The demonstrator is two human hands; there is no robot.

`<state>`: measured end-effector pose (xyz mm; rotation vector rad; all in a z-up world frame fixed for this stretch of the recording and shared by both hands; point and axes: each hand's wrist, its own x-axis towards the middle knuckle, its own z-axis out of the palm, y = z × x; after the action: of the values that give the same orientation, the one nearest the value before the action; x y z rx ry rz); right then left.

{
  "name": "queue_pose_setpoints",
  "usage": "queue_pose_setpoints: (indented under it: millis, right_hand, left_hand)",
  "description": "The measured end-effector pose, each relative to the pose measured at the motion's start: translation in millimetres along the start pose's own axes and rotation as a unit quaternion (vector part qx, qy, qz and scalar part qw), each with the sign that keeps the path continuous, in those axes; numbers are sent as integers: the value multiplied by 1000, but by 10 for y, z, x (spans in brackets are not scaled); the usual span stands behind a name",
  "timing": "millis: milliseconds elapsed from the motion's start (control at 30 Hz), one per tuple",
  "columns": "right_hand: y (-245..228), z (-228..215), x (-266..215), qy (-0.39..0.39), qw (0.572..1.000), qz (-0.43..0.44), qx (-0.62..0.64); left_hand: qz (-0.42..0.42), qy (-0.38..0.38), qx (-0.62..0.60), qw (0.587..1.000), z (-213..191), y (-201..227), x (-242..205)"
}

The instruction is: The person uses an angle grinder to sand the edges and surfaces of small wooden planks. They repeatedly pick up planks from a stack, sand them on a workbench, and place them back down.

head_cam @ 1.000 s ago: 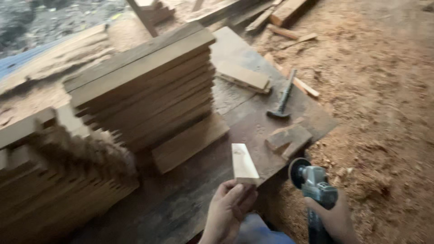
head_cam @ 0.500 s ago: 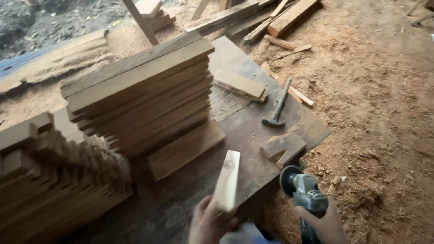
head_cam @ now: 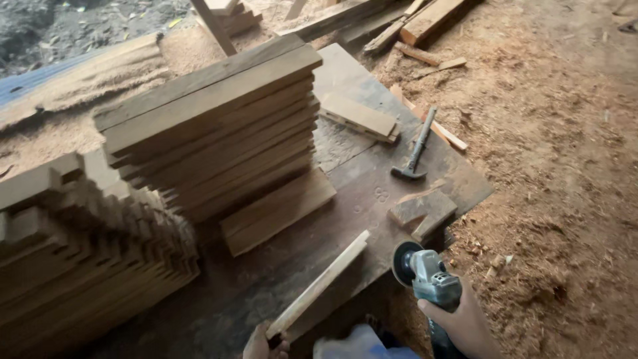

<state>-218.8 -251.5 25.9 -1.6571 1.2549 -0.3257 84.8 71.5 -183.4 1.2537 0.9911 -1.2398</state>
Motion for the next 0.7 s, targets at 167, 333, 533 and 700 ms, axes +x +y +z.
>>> queue_pose_setpoints:
  millis: [167,333,533,700]
  right_hand:
    - [-305,173,-32,-25,1000,-1,-12]
    - [-442,270,-73,-60,996,-32,-56]
    - [-661,400,-55,-93,986,-61,-127]
    - [-778,468,-63,-96,985,-78,-119]
  left_hand:
    - [151,22,-16,988,159,102,-611]
    - [193,23,27,981,195,84,-989]
    - [530,163,359,751,-56,-60,-1044]
    - [363,48,299,881,-28,21,-1217]
